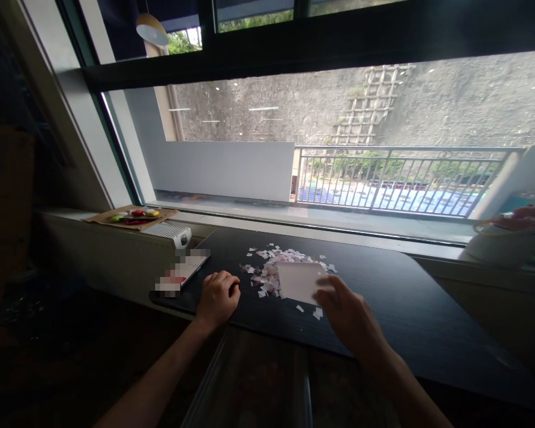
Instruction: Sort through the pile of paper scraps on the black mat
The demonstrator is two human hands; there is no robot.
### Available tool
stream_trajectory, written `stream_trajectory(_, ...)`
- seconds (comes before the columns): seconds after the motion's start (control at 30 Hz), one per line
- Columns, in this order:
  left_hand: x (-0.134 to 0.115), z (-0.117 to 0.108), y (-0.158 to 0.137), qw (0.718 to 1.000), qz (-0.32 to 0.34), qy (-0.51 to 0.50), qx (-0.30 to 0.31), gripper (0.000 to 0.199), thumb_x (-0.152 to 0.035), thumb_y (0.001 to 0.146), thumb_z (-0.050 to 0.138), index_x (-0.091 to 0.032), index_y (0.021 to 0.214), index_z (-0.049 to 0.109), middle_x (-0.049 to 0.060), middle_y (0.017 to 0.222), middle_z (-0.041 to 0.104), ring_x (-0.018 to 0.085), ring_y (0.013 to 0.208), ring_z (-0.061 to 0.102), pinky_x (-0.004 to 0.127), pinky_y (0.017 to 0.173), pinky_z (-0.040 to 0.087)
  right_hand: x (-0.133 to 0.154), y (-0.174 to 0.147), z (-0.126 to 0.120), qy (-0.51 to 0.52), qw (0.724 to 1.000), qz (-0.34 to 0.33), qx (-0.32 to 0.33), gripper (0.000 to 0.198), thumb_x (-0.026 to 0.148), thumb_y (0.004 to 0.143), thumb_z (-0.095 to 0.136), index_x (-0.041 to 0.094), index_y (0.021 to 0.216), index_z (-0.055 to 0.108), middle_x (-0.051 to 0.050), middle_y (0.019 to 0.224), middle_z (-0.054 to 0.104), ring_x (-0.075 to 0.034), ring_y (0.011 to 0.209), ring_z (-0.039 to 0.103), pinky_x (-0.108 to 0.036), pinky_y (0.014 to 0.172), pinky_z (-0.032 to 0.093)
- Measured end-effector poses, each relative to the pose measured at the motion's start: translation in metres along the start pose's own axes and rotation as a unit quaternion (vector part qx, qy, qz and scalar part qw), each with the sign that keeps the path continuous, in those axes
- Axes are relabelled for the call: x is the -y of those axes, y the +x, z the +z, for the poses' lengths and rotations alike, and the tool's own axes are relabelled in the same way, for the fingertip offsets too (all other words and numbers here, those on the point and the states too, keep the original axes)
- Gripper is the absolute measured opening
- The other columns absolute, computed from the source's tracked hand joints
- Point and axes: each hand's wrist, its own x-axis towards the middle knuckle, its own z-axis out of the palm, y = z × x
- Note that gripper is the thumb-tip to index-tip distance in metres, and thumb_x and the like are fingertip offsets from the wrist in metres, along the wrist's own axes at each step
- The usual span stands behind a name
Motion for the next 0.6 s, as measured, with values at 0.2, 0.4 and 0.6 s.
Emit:
stream_trajectory(0.2,0.0,-0.001,0.0,1.0,0.008,0.004,0.0,0.017,-0.019,0.078,0.048,-0.02,0.081,0.065,0.005,0.083,0.066,0.022,0.081,0.06,0.04,0.084,0.042,-0.006,-0.007,-0.012,0.011,0.998,0.011,0.055,0.022,0.037,0.085,0.043,0.024,0.096,0.058,-0.002,0.078,0.076,-0.02,0.069,0.069,-0.03,0.062,0.048)
stream_trajectory(0.4,0.0,-0.002,0.0,1.0,0.01,0.011,0.002,0.018,-0.02,0.078,0.048,-0.02,0.081,0.065,0.005,0.083,0.066,0.022,0.081,0.06,0.039,0.083,0.043,-0.015,-0.023,-0.045,-0.003,0.997,0.069,-0.028,0.022,0.041,0.082,0.048,0.026,0.092,0.059,-0.002,0.077,0.076,-0.022,0.071,0.07,-0.03,0.063,0.048)
stream_trajectory(0.6,0.007,0.002,0.0,1.0,0.022,0.007,0.004,0.022,-0.024,0.079,0.045,-0.018,0.082,0.066,0.005,0.083,0.066,0.023,0.08,0.06,0.04,0.081,0.043,-0.028,-0.032,-0.057,-0.017,0.995,0.093,-0.03,0.02,0.039,0.08,0.048,0.025,0.09,0.059,-0.002,0.076,0.076,-0.022,0.068,0.069,-0.03,0.061,0.047)
